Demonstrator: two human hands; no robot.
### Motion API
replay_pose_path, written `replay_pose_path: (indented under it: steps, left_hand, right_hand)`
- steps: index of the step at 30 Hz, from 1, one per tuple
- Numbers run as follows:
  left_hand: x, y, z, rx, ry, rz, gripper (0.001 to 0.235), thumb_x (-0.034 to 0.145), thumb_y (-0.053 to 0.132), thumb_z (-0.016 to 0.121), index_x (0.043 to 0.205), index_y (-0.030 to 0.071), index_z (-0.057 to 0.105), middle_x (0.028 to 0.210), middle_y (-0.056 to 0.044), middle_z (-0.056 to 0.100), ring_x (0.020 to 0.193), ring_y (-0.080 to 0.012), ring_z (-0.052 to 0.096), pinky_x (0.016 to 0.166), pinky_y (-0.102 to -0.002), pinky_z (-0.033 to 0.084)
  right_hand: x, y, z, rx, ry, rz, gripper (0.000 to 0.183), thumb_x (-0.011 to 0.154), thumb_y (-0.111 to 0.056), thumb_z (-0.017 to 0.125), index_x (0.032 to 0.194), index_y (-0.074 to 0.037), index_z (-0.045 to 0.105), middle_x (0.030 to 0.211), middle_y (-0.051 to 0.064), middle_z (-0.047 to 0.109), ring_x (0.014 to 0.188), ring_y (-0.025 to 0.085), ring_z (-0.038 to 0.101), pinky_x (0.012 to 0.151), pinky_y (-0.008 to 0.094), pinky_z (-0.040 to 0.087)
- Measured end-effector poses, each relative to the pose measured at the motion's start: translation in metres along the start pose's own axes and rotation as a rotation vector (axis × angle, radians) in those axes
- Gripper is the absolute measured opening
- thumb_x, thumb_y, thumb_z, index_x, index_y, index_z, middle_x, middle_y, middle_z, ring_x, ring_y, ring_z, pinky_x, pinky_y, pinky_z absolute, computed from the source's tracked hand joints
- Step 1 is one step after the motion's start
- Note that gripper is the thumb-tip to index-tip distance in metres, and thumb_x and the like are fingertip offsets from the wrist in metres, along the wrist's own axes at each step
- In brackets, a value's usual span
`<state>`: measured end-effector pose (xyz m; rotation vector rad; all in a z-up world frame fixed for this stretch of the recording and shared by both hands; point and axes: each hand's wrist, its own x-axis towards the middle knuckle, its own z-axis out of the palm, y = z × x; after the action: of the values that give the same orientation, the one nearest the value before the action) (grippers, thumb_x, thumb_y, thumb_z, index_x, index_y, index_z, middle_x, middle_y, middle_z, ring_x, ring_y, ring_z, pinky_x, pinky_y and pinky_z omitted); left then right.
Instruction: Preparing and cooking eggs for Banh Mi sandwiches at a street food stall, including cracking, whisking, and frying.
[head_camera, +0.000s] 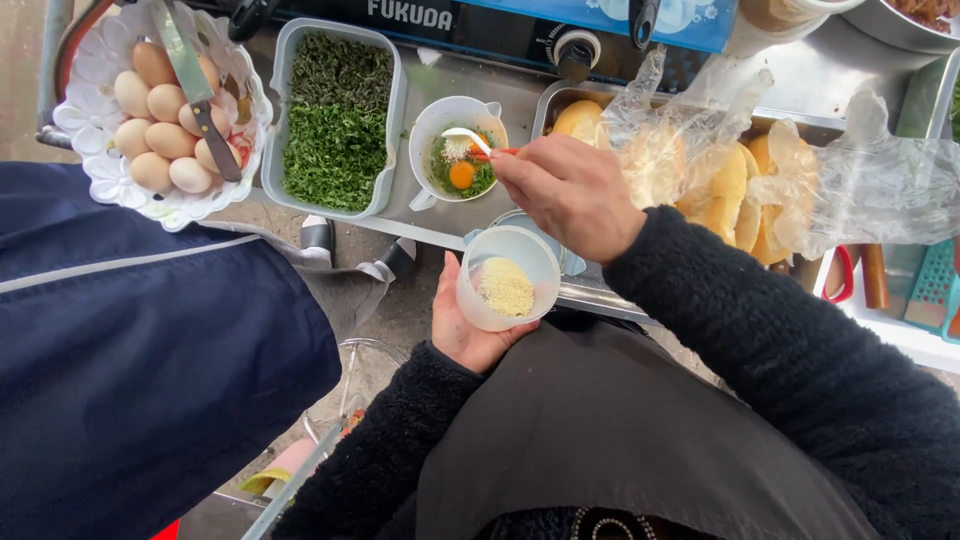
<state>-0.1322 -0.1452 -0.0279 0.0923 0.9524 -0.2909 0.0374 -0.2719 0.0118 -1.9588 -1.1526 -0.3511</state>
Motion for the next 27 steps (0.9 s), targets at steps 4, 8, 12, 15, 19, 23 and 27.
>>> replay_pose_path:
  steps: [4,8,12,15,19,23,27]
  left_hand:
    - [0.000,0.000,0.000,-0.018,-0.018,-0.002,0.081,0.094,0.078,0.053,0.139,0.011,0.061,0.131,-0.021,0.066,0.112,-0.0537,0.067,0.077,-0.075,0.059]
    - [0.001,0.000,0.005,-0.004,-0.041,0.004,0.081,0.094,0.078,0.052,0.139,0.011,0.061,0.128,-0.022,0.066,0.110,-0.0533,0.068,0.077,-0.073,0.061]
    - [0.023,-0.011,-0.012,0.018,-0.209,-0.025,0.082,0.094,0.077,0.053,0.143,0.012,0.061,0.148,-0.023,0.059,0.131,-0.0535,0.057,0.095,-0.079,0.049]
    - [0.025,-0.024,-0.007,0.045,-0.311,-0.089,0.082,0.095,0.074,0.055,0.142,0.007,0.063,0.149,-0.028,0.057,0.136,-0.0509,0.054,0.107,-0.075,0.044]
    - [0.033,-0.060,0.041,0.041,-0.456,-0.273,0.074,0.101,0.069,0.058,0.142,0.007,0.066,0.144,-0.027,0.062,0.135,-0.0445,0.058,0.112,-0.069,0.044]
    - [0.048,-0.088,0.113,-0.013,-0.552,-0.335,0.053,0.109,0.050,0.062,0.147,0.013,0.065,0.147,-0.022,0.062,0.137,-0.0406,0.058,0.119,-0.064,0.040]
    - [0.094,-0.111,0.147,0.096,-0.874,-0.416,0.075,0.113,0.062,0.058,0.156,0.002,0.048,0.146,-0.025,0.060,0.127,-0.0423,0.064,0.108,-0.058,0.052]
  right_hand:
    - [0.008,0.000,-0.008,-0.001,0.044,-0.075,0.017,0.106,-0.003,0.068,0.115,-0.009,0.081,0.095,0.005,0.070,0.081,0.023,0.068,0.076,0.035,0.060]
    - [0.003,-0.034,-0.057,0.021,-0.045,0.027,0.013,0.101,-0.004,0.077,0.112,-0.009,0.080,0.094,0.007,0.072,0.080,0.026,0.070,0.073,0.038,0.060]
    - [-0.016,-0.056,-0.088,0.359,-0.183,0.229,0.019,0.092,-0.023,0.076,0.104,-0.008,0.079,0.101,0.011,0.072,0.088,0.031,0.071,0.079,0.042,0.059]
    - [-0.042,-0.039,-0.106,0.389,-0.067,0.512,0.054,0.092,-0.025,0.077,0.138,-0.003,0.059,0.131,0.018,0.065,0.120,0.033,0.064,0.097,0.043,0.054]
    - [-0.047,-0.053,-0.127,1.036,0.121,1.226,0.063,0.082,-0.005,0.071,0.143,0.004,0.059,0.118,0.019,0.072,0.106,0.027,0.071,0.084,0.044,0.062]
    - [-0.154,0.040,-0.168,0.262,-0.021,0.659,0.058,0.070,-0.010,0.094,0.125,-0.007,0.078,0.108,0.011,0.073,0.107,0.025,0.073,0.088,0.034,0.054]
    - [-0.059,-0.024,-0.244,0.235,-0.167,0.872,0.087,0.082,-0.010,0.052,0.165,-0.007,0.026,0.165,0.016,0.035,0.150,0.029,0.034,0.121,0.043,0.030]
